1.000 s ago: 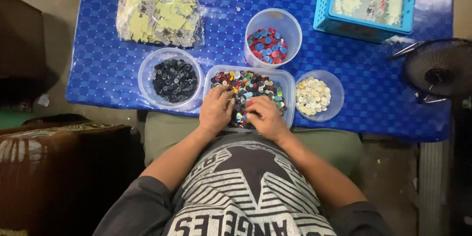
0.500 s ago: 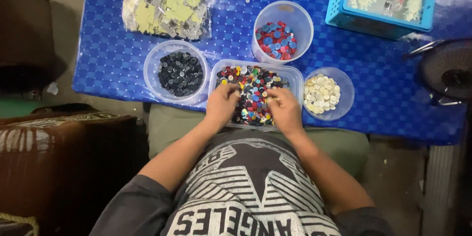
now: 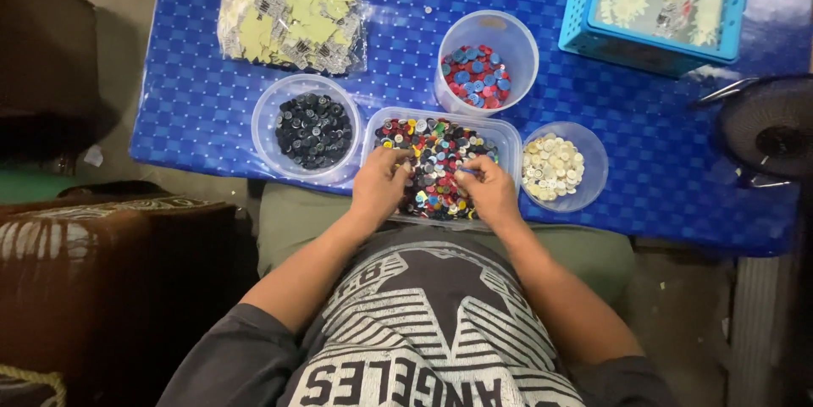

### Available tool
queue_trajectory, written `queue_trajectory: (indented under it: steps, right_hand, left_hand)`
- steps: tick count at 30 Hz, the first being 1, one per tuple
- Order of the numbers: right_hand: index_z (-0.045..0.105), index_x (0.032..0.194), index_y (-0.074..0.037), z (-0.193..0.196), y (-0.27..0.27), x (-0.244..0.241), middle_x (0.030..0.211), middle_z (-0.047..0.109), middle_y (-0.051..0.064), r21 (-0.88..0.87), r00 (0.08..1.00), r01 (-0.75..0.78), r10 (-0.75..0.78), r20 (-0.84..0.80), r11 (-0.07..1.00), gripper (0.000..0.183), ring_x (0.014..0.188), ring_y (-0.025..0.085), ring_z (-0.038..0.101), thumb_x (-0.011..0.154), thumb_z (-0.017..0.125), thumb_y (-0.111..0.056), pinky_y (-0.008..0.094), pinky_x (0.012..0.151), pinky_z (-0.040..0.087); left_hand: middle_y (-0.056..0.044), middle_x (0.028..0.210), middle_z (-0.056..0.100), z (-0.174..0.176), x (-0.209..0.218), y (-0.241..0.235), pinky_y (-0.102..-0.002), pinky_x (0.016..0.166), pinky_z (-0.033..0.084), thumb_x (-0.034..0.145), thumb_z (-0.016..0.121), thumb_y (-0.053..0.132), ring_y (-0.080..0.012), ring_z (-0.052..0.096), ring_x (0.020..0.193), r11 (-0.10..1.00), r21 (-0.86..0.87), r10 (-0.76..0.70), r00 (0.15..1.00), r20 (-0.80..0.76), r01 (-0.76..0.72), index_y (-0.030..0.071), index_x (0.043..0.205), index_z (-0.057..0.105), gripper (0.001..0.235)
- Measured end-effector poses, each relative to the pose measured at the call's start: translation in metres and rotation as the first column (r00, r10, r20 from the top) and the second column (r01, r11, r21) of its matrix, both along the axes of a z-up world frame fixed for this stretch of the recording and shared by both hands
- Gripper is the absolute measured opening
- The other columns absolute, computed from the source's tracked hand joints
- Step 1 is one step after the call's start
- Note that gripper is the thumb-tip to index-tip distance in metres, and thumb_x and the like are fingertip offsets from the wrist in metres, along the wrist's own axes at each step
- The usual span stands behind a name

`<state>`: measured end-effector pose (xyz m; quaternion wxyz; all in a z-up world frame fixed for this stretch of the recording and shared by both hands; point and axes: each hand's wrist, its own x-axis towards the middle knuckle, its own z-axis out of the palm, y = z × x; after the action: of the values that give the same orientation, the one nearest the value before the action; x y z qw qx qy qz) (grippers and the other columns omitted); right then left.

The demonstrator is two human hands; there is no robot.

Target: Sorting small colorful buttons from a central tray into different plastic bowls based on color or type

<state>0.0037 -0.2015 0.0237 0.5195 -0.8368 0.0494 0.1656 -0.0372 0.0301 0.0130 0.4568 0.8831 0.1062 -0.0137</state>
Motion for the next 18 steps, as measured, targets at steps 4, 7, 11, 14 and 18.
queue_trajectory:
  steps: [4, 7, 11, 14, 18]
  right_hand:
    - [0.079, 0.102, -0.023, 0.013, -0.012, 0.000, 0.064, 0.071, 0.005, -0.068, 0.999, -0.034, 0.034, -0.006, 0.997, 0.009, 0.069, 0.018, 0.071, 0.095, 0.075, -0.026, 0.034, 0.068, 0.055]
    - [0.080, 0.111, -0.025, 0.031, -0.013, 0.007, 0.088, 0.079, 0.009, -0.120, 0.997, -0.055, 0.061, 0.050, 0.991, 0.019, 0.089, 0.029, 0.075, 0.096, 0.068, -0.023, 0.040, 0.082, 0.056]
    - [0.077, 0.103, -0.014, 0.038, -0.017, 0.052, 0.094, 0.073, 0.011, -0.311, 0.742, -0.192, 0.345, 0.575, 0.931, 0.009, 0.094, 0.034, 0.070, 0.097, 0.069, -0.014, 0.045, 0.085, 0.055]
    - [0.071, 0.113, -0.005, 0.114, 0.000, 0.075, 0.104, 0.065, 0.016, -0.323, 0.585, -0.089, 0.312, 0.749, 0.942, 0.014, 0.102, 0.036, 0.064, 0.100, 0.068, -0.011, 0.045, 0.091, 0.050]
    - [0.066, 0.128, 0.003, 0.139, 0.006, 0.076, 0.116, 0.062, 0.022, -0.245, 0.589, -0.124, 0.270, 0.762, 0.962, 0.027, 0.112, 0.040, 0.061, 0.105, 0.061, -0.010, 0.050, 0.099, 0.047]
  left_hand:
    - [-0.009, 0.104, 0.068, -0.011, 0.002, 0.004, -0.043, 0.093, 0.055, 0.092, 0.067, 0.024, -0.0330, 0.069, 0.105, 0.995, 0.101, 0.005, 0.999, 0.033, -0.008, 0.017, 0.115, 0.075, 0.025]
    - [-0.008, 0.104, 0.068, -0.010, 0.002, 0.007, -0.041, 0.093, 0.055, 0.091, 0.070, 0.025, -0.0315, 0.069, 0.106, 0.975, 0.223, -0.030, 0.993, 0.116, 0.004, 0.017, 0.114, 0.076, 0.025]
    - [-0.007, 0.099, 0.068, -0.021, 0.005, 0.006, -0.037, 0.090, 0.055, 0.087, 0.076, 0.024, -0.0281, 0.069, 0.101, 0.944, 0.328, -0.063, 0.947, 0.315, -0.046, 0.016, 0.107, 0.078, 0.021]
    - [-0.007, 0.098, 0.069, -0.028, 0.012, 0.013, -0.036, 0.089, 0.055, 0.086, 0.078, 0.020, -0.0276, 0.068, 0.098, 0.935, 0.343, -0.051, 0.926, 0.374, -0.087, 0.014, 0.103, 0.078, 0.018]
    - [-0.006, 0.105, 0.069, -0.017, 0.010, 0.025, -0.039, 0.092, 0.055, 0.087, 0.076, 0.021, -0.0279, 0.067, 0.103, 0.927, 0.357, 0.039, 0.977, 0.212, -0.115, 0.017, 0.114, 0.076, 0.027]
